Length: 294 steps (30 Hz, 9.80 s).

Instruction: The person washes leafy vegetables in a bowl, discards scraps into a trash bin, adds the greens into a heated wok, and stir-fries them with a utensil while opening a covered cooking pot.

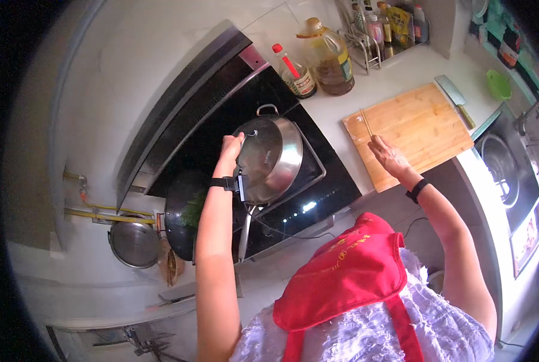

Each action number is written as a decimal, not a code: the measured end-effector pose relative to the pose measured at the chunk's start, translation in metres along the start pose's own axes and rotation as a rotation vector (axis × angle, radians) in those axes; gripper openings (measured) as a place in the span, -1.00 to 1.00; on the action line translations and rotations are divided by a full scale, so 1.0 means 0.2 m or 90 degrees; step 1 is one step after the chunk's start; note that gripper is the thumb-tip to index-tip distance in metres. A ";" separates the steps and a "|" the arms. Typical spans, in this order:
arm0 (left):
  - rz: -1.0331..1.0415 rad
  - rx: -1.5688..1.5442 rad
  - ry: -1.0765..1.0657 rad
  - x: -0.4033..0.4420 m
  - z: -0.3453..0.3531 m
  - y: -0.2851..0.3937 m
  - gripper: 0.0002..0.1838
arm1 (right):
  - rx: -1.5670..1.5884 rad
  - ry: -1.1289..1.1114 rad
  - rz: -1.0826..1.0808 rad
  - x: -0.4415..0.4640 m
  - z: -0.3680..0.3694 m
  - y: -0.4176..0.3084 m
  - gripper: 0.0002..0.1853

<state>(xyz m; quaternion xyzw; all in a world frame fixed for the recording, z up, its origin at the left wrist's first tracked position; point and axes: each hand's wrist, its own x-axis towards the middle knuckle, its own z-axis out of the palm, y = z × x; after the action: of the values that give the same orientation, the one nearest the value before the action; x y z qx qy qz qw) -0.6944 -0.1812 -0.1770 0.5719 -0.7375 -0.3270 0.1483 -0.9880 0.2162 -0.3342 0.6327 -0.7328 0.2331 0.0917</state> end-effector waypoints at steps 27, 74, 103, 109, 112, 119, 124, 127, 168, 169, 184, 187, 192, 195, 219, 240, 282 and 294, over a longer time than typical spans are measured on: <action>-0.188 -0.862 0.383 -2.20 -0.71 -0.76 -0.61 | 0.362 -0.125 -0.066 0.21 -0.34 -1.52 -0.38; -0.080 -0.916 -0.033 -1.23 -2.18 -2.29 -0.85 | -0.099 -0.396 -0.018 1.28 0.10 -3.48 -0.66; -0.112 -0.992 -0.015 -1.09 -2.27 -2.59 -0.89 | 0.052 -0.140 0.061 1.52 0.28 -3.60 -0.63; -0.149 -0.997 0.011 -1.11 -2.25 -2.68 -0.90 | -0.044 -0.236 -0.007 1.48 0.36 -3.54 -0.62; -0.195 -0.990 0.024 -1.10 -2.25 -2.73 -0.89 | -0.135 -0.375 0.021 1.50 0.23 -3.58 -0.61; -0.172 -1.025 0.036 -1.07 -2.25 -2.80 -0.86 | -0.128 -0.383 0.114 1.62 -0.02 -3.74 -0.64; -0.198 -1.070 -0.001 -1.01 -2.19 -2.85 -0.83 | -0.176 -0.389 0.177 1.55 0.02 -3.80 -0.63; -0.211 -1.065 -0.045 -0.96 -2.15 -2.90 -0.82 | -0.042 -0.406 0.227 1.49 -0.01 -3.73 -0.61; -0.205 -1.109 -0.031 -0.90 -2.03 -3.07 -0.68 | -0.243 -0.379 -0.022 2.34 0.68 -4.41 -0.59; -0.215 -1.108 -0.029 -0.90 -2.04 -3.07 -0.69 | -0.231 -0.353 -0.021 2.32 0.66 -4.43 -0.59; -0.180 -1.033 -0.083 -0.90 -2.06 -3.01 -0.66 | 0.018 -0.149 0.072 1.68 0.32 -4.27 -0.61; -0.173 -1.035 -0.072 -0.90 -2.05 -3.02 -0.66 | 0.747 -0.124 0.711 1.43 0.21 -4.22 -0.58; -0.151 -1.077 -0.080 -0.91 -1.97 -3.10 -0.69 | 0.847 -0.251 1.021 1.29 0.02 -4.00 -0.56; -0.155 -1.106 -0.058 -0.91 -1.88 -3.14 -0.73 | -0.101 -0.596 0.304 1.28 -0.14 -3.93 -0.56; -0.098 -0.843 -0.050 -0.92 -2.21 -2.90 -0.75 | -0.216 -0.472 0.284 1.20 -0.22 -3.55 -0.68; -0.062 -0.884 0.026 -1.25 -2.32 -2.57 -0.76 | 0.040 -0.471 0.171 1.35 -0.21 -3.43 -0.68; -0.051 -0.847 -0.134 -1.26 -2.23 -2.32 -0.79 | 0.012 -0.335 0.197 1.24 -0.09 -3.28 -0.71; -0.043 -0.852 -0.154 -1.27 -2.22 -2.30 -0.80 | -0.017 -0.296 0.171 1.26 0.01 -3.39 -0.71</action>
<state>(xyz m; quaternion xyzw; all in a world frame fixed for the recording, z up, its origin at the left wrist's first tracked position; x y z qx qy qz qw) -0.0100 -0.1426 -0.1080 0.3389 -0.3699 -0.7788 0.3765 -0.3755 -0.0698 -0.0741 0.5653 -0.8144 0.0822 -0.1023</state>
